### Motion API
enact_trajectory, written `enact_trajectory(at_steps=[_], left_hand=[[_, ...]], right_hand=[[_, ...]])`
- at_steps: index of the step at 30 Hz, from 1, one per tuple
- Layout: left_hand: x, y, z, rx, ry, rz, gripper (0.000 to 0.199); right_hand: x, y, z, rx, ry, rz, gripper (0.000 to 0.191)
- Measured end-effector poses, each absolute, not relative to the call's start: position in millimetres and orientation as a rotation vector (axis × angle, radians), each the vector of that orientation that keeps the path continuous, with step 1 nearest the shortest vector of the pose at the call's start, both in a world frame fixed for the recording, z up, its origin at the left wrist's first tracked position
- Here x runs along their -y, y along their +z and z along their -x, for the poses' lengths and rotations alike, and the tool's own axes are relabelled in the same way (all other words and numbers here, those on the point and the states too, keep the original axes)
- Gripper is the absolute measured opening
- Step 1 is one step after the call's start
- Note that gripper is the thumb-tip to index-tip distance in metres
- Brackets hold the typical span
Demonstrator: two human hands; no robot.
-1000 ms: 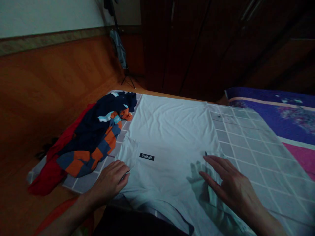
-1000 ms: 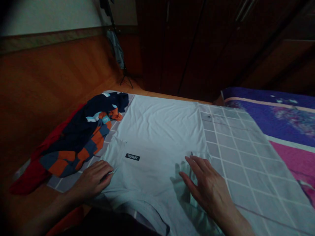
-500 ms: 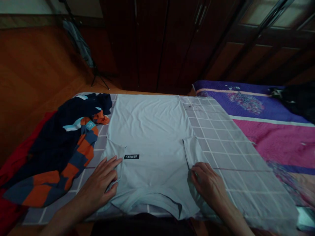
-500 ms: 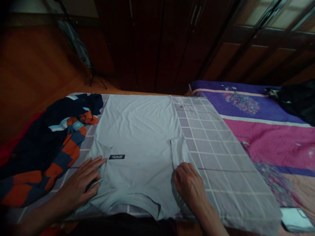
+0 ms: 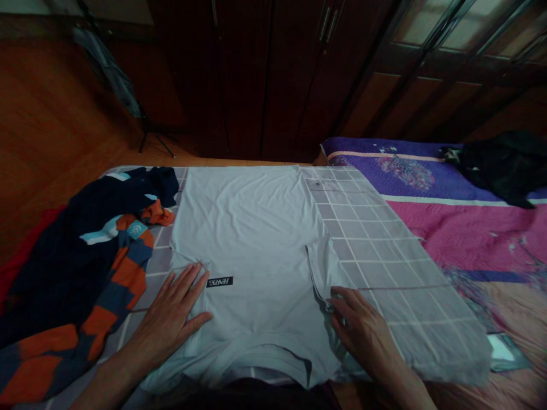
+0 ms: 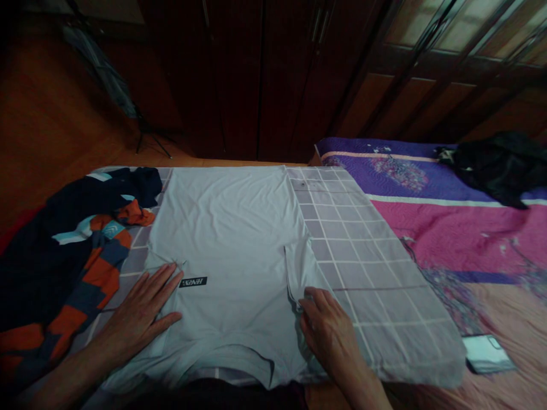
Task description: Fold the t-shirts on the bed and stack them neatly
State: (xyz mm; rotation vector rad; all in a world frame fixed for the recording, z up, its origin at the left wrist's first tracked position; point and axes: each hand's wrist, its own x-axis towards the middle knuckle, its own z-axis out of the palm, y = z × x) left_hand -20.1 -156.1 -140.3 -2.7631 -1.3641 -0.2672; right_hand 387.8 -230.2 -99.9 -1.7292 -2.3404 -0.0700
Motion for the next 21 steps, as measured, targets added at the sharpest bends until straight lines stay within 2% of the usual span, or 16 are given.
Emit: enact_trajectory(at_steps=[3, 8, 11, 17, 21], left_hand=[[162, -131, 21, 1.337, -0.311, 2.797, 0.069], [199, -118, 47, 1.258, -0.279, 2.895, 0.066], [226, -125, 64, 1.238, -0.314, 2.913, 0.059], [247, -137, 73, 1.187, -0.386, 2.871, 0.058], [241, -128, 75, 1.093, -0.334, 2.809, 0.060]], right_hand=[[235, -98, -388, 2.344, -0.018, 1.667, 0.024], [261, -86, -403, 2.458, -0.090, 1.574, 0.056], [274, -79, -414, 2.600, -0.063, 1.512, 0.066], [269, -88, -432, 2.628, -0.188, 1.429, 0.058], [264, -93, -441, 2.671, -0.204, 1.436, 0.061]])
